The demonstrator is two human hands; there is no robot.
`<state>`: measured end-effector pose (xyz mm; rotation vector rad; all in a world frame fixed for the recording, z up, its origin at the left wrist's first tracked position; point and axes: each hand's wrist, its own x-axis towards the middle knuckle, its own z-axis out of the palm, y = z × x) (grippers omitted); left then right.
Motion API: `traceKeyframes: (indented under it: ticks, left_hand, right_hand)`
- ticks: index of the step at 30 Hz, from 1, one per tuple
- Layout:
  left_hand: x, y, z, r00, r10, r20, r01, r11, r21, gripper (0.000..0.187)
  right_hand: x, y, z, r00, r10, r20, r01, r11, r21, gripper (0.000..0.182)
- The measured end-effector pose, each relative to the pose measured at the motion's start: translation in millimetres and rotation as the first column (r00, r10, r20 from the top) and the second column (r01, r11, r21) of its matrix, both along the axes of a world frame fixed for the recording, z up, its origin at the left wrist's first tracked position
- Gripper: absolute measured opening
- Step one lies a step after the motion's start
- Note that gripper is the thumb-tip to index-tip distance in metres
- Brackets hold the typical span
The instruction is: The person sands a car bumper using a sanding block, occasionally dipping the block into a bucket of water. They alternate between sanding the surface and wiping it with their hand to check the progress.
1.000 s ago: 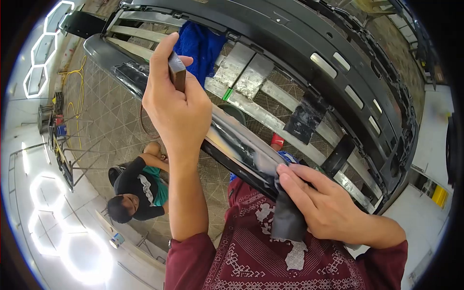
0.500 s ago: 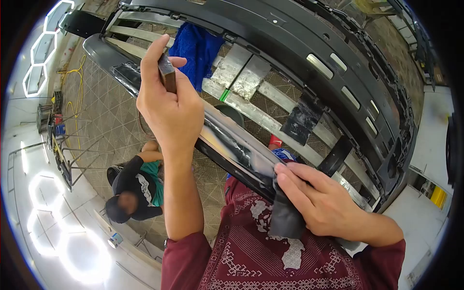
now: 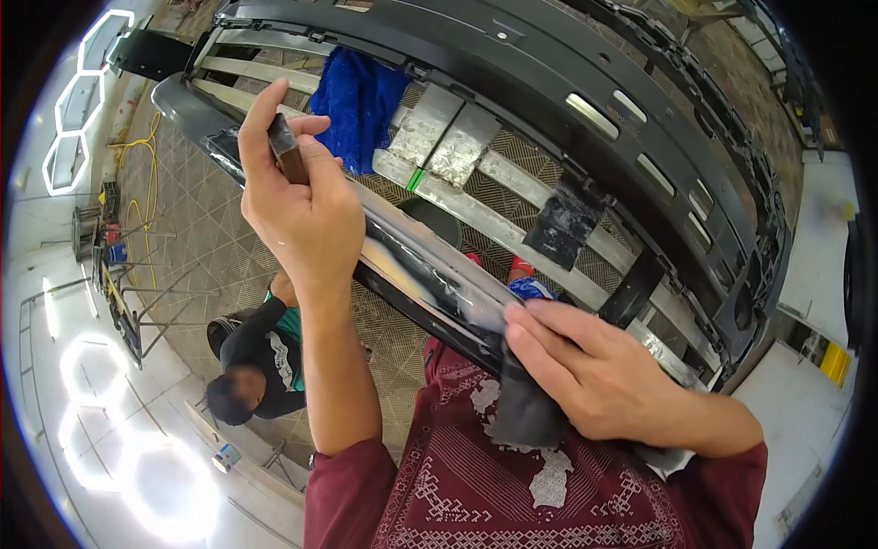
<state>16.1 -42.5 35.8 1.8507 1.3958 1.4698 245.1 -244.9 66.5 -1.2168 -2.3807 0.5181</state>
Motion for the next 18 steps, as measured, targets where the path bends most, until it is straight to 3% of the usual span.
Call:
traceKeyframes:
  ticks: [6, 8, 9, 10, 11, 12, 13, 15, 16, 18]
  left_hand:
    - [5, -2, 3, 1.0, -0.01, 0.02, 0.01, 1.0, -0.017, 0.047]
    - [6, -2, 4, 1.0, -0.006, 0.024, 0.006, 1.0, -0.03, 0.047]
    - [6, -2, 4, 1.0, -0.011, 0.014, 0.011, 0.999, -0.03, 0.047]
    - [5, -2, 4, 1.0, -0.013, 0.005, 0.013, 1.0, -0.027, 0.047]
    - [5, -3, 5, 1.0, -0.017, 0.003, 0.017, 1.0, -0.026, 0.047]
    - [5, -3, 6, 1.0, -0.013, -0.009, 0.013, 0.999, -0.035, 0.047]
    - [6, -3, 6, 1.0, -0.011, -0.022, 0.01, 0.999, -0.046, 0.048]
    - [7, -4, 7, 1.0, -0.017, -0.018, 0.016, 0.998, -0.063, 0.047]
    - [7, -4, 7, 1.0, -0.012, -0.013, 0.011, 0.996, -0.083, 0.046]
    - [6, -3, 4, 1.0, -0.019, -0.004, 0.019, 0.998, -0.067, 0.047]
  right_hand:
    - [21, -5, 6, 0.998, 0.045, -0.054, -0.048, 0.998, -0.044, 0.05]
    - [34, -12, 3, 0.968, -0.043, -0.248, -0.016, 0.973, -0.231, 0.054]
    - [34, -1, 12, 0.918, -0.194, -0.347, 0.053, 0.925, -0.377, 0.06]
    - [28, -3, -3, 0.825, -0.403, -0.396, 0.188, 0.857, -0.48, 0.054]
    - [18, 1, -6, 0.583, -0.661, -0.472, 0.149, 0.659, -0.737, 0.053]
    - [5, 10, -6, 0.293, -0.866, -0.406, -0.002, 0.424, -0.906, 0.053]
    - [-1, 18, -12, 0.286, -0.867, -0.408, -0.001, 0.426, -0.905, 0.053]
    - [-8, 34, -30, 0.498, -0.77, -0.398, -0.075, 0.419, -0.905, 0.055]
    - [-13, 38, -38, 0.49, -0.776, -0.397, -0.072, 0.418, -0.906, 0.055]
    - [-19, 45, -48, 0.614, -0.673, -0.411, -0.007, 0.517, -0.856, 0.059]
